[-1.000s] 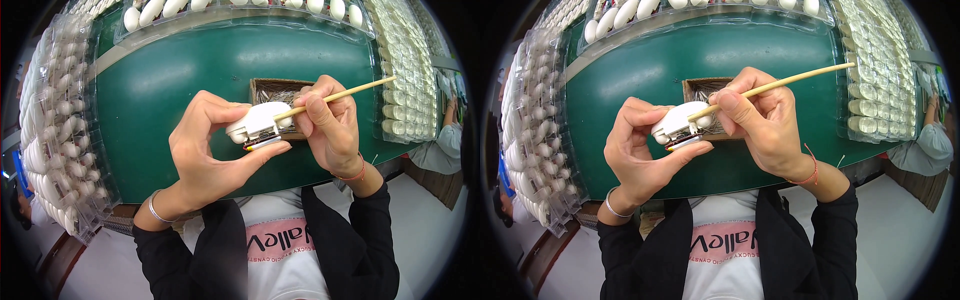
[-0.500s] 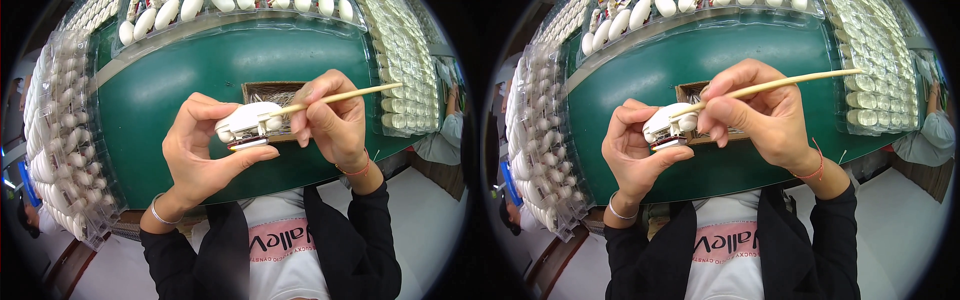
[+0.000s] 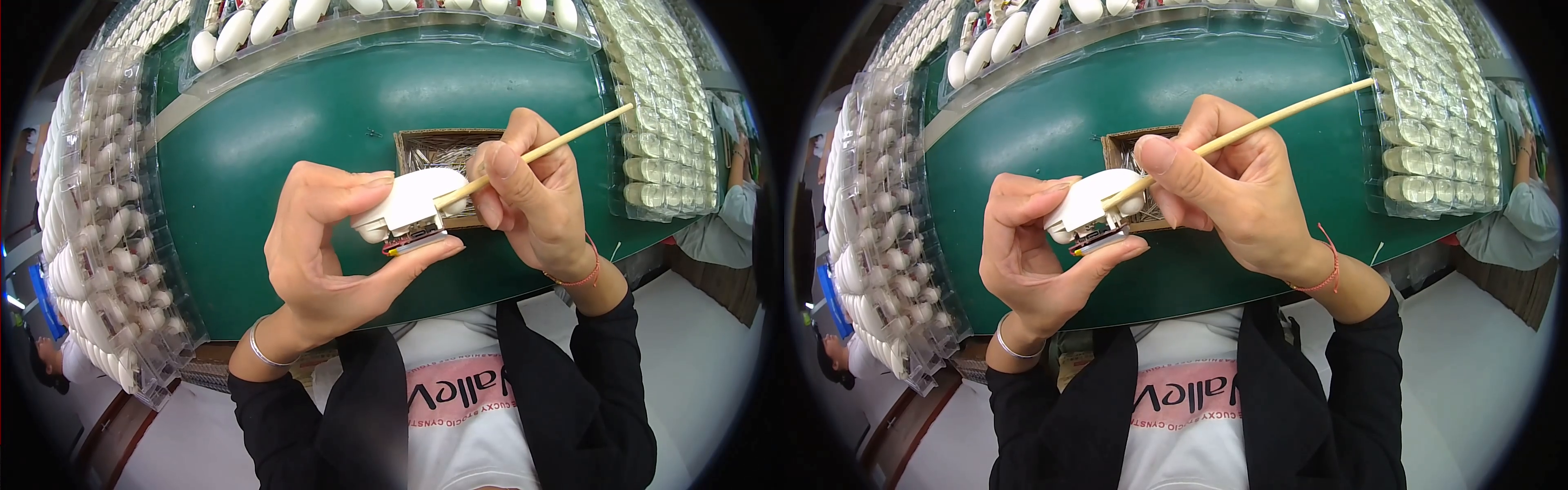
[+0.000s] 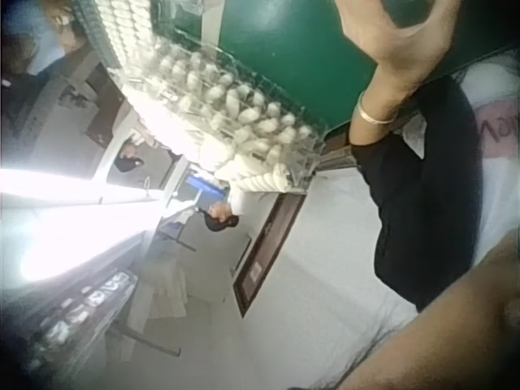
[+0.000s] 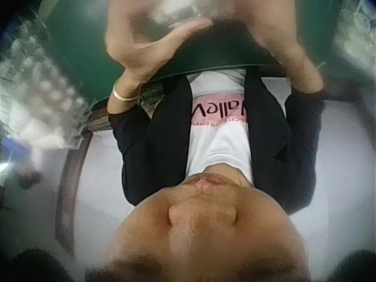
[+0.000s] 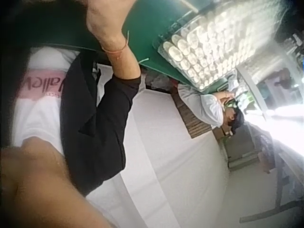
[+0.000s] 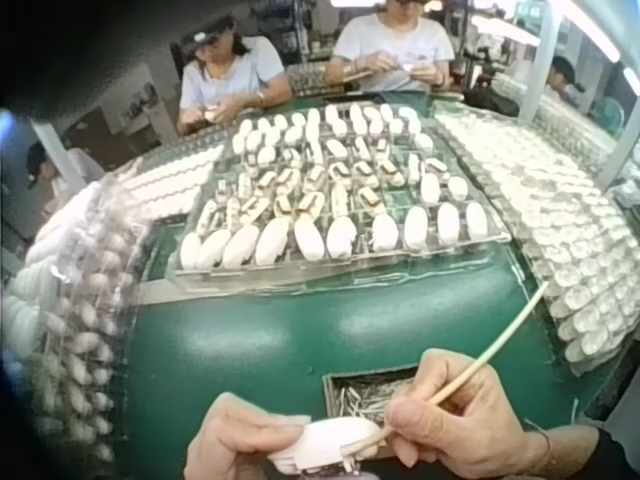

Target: The person assembles small electronic components, including circuit boards and batteries, into white plastic oval-shaped housings. This is done by hand, using a thin wooden stick to manipulate the internal components into place.

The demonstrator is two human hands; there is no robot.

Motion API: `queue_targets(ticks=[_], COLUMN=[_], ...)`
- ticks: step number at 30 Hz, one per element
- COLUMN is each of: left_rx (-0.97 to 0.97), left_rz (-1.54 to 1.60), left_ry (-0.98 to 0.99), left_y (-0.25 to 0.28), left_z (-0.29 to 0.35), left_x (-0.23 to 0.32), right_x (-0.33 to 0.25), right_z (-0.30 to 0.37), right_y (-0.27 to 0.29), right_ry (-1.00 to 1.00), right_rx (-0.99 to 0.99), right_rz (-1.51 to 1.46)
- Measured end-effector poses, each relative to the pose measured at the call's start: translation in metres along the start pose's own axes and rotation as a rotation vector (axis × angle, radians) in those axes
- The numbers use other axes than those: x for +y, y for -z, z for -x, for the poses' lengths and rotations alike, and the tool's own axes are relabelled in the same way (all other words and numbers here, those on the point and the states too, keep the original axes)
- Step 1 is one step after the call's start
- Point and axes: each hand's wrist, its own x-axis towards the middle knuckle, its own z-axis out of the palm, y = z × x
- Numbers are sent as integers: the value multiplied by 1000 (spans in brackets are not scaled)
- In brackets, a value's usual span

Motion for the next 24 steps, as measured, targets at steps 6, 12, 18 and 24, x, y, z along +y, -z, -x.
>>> queue_targets(ticks=[6,12,18,24], left_rx=[1,-5,1,39], left_rz=[-34,-48,-91,-172], left_ry=[34,31,4,-74], left_y=[0,-1,-3,-8], left_z=[0,2,3,4], left_x=[4,3,1,1], right_x=[-1,-3,-4,-2], right_z=[1,3,4,5], right_y=[-6,-9,-9,-10], right_ry=[0,22,-18,-98], right_rx=[41,82,99,95], right_rz=[-22,-6,7,-135])
